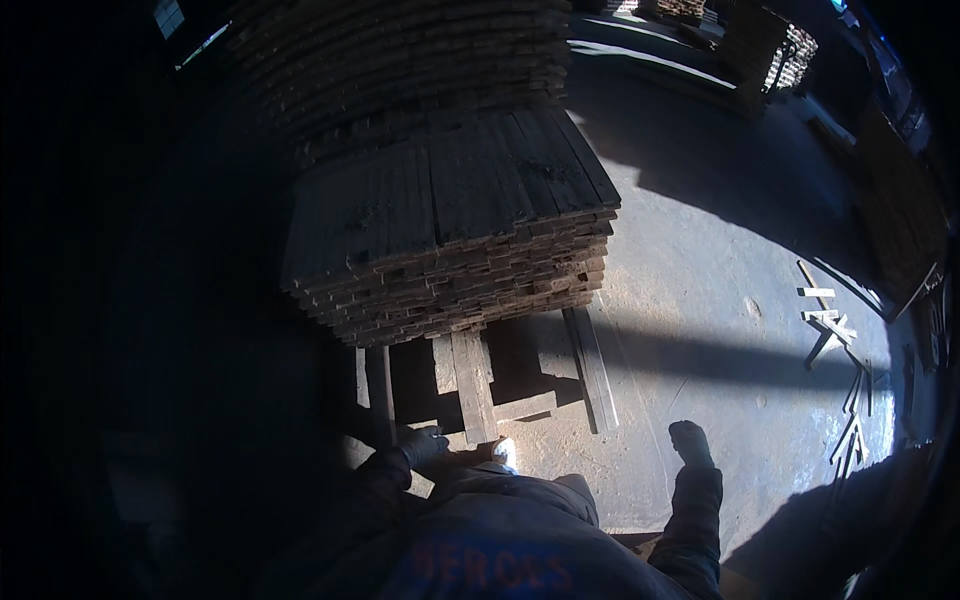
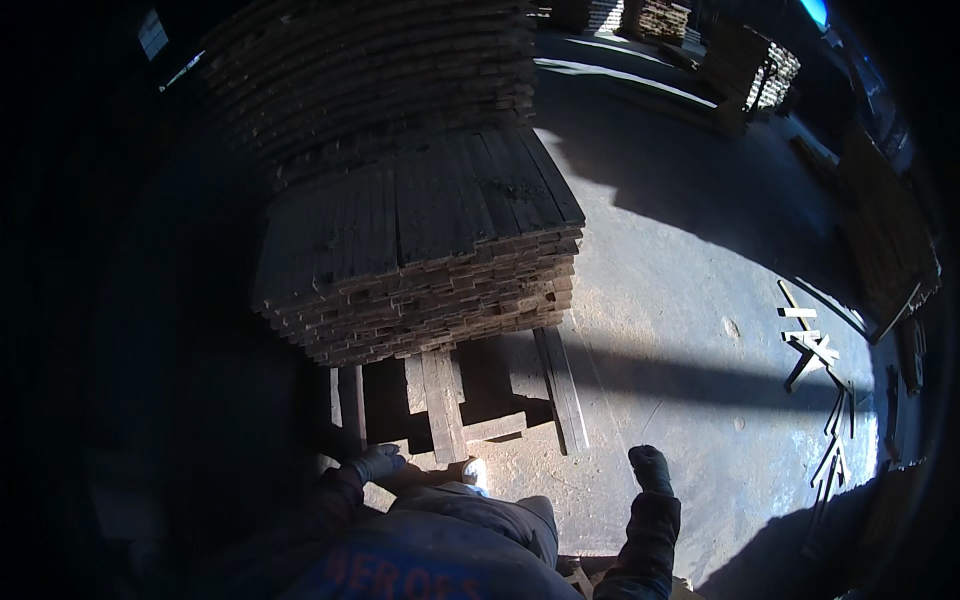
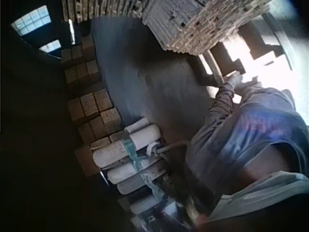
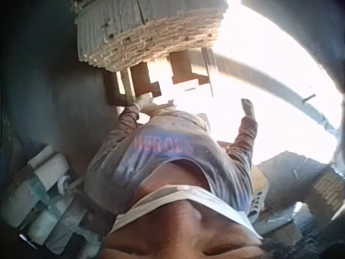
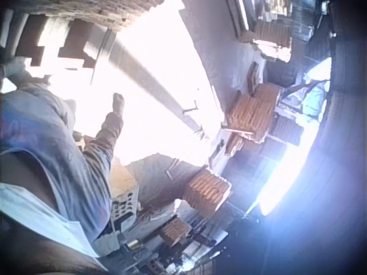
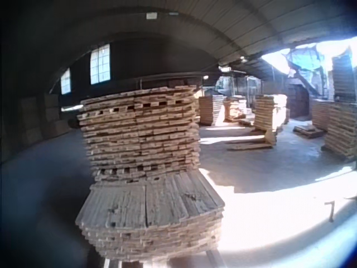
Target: The person repeatedly picks up thin wooden planks from a stack and places them onto a conveyor or sorting table. The person handles the planks one at a time, aligning them before depositing them. The task continues throughout the clip without visible completion.
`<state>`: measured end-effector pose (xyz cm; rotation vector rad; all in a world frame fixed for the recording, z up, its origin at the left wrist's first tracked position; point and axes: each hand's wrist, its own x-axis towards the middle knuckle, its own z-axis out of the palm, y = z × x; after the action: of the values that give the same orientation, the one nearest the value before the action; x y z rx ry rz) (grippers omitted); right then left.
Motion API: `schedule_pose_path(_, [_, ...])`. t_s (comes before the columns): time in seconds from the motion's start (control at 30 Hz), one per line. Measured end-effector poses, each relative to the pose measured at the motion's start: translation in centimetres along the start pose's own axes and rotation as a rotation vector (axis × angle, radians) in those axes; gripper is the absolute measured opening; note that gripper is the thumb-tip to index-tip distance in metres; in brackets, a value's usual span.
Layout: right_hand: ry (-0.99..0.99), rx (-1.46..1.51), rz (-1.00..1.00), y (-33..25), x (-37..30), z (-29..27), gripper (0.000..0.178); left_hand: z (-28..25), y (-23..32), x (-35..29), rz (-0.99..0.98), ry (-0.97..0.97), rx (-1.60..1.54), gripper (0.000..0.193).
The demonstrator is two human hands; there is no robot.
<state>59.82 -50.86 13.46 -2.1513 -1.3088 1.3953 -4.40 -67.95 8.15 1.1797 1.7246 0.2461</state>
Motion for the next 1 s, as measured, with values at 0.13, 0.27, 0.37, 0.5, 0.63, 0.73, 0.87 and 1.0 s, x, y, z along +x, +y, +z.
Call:
schedule_pose_path(0.13, [-0.137,-0.615,-1.041,-10.3,6.9,9.9,0.017,-10.1,-7.7,1.1,-0.183,0.235,-0.312,0.024])
schedule_pose_path(0.27, [-0.229,-0.919,-1.141,-16.8,11.2,10.8,0.015,-12.0,-9.1,2.4,-0.284,0.350,-0.546,0.019])
schedule_pose_path(0.37, [-0.372,-0.904,-0.813,-30.1,9.1,13.3,0.016,-11.0,-12.4,-2.0,-0.462,0.313,-0.485,0.025])
schedule_pose_path(0.5, [-0.259,-0.480,-0.694,-42.3,13.9,15.9,0.036,-9.3,-11.3,0.3,-0.526,0.204,-0.485,0.032])
schedule_pose_path(0.63, [-0.356,-0.579,-0.960,-58.8,21.3,25.2,0.062,-8.5,-8.4,4.5,-0.643,0.201,-0.623,0.040])
schedule_pose_path(0.73, [-0.441,-0.649,-1.320,-73.3,26.7,38.3,0.073,-6.8,-5.9,6.3,-0.850,0.677,-0.881,0.059])
schedule_pose_path(0.87, [-0.257,-0.858,-1.364,-87.8,35.2,51.6,0.094,-12.9,6.7,14.8,-0.719,0.477,-0.862,0.060])
schedule_pose_path(1.0, [-0.215,-1.218,-1.300,-94.0,37.8,59.1,0.099,-13.3,11.6,14.2,-0.706,0.558,-0.833,0.056])
